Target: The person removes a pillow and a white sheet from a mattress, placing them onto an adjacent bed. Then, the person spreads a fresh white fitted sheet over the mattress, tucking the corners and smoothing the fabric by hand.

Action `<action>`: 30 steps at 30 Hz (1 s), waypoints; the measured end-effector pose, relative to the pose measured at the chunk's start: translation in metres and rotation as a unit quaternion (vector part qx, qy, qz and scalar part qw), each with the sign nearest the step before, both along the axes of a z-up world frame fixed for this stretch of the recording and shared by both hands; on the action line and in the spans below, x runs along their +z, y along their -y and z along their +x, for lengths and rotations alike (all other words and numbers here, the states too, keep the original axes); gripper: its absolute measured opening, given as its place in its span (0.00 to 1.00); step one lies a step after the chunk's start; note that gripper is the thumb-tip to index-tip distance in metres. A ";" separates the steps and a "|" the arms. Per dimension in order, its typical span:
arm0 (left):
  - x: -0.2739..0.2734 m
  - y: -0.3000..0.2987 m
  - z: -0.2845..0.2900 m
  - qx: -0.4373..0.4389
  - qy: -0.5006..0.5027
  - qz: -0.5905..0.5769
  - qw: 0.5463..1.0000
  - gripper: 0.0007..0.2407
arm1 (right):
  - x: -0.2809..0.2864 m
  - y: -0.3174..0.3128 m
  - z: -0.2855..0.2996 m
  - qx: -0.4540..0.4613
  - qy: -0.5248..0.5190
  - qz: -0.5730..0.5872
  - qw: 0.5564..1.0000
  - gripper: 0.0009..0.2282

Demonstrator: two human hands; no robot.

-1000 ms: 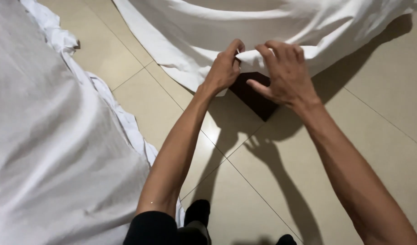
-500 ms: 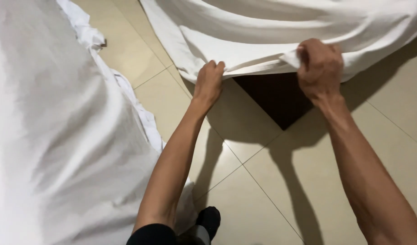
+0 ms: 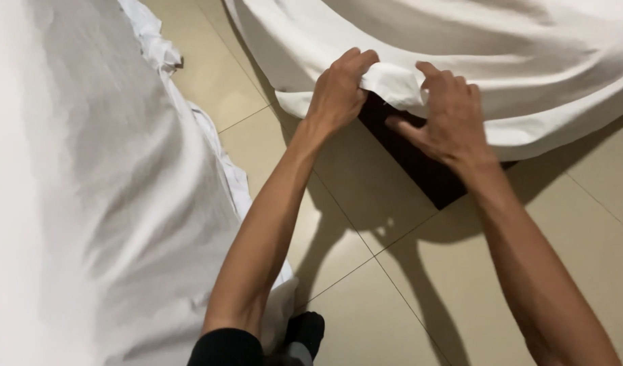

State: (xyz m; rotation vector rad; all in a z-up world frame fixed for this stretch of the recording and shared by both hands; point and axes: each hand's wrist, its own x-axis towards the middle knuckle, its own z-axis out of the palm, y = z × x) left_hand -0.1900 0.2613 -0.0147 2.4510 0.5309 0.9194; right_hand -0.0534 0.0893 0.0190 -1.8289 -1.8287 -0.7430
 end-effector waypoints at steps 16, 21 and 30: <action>-0.068 -0.079 -0.123 0.220 -0.145 -0.030 0.964 0.15 | -0.030 0.004 0.048 -0.116 -0.193 -0.020 0.974 0.04; -0.076 -0.075 -0.099 0.139 -0.190 -0.009 0.972 0.12 | -0.020 -0.003 0.029 -0.095 -0.198 -0.024 0.975 0.13; -0.055 -0.039 -0.050 0.026 -0.132 -0.066 0.989 0.09 | -0.017 0.008 0.038 -0.062 -0.239 -0.049 0.968 0.21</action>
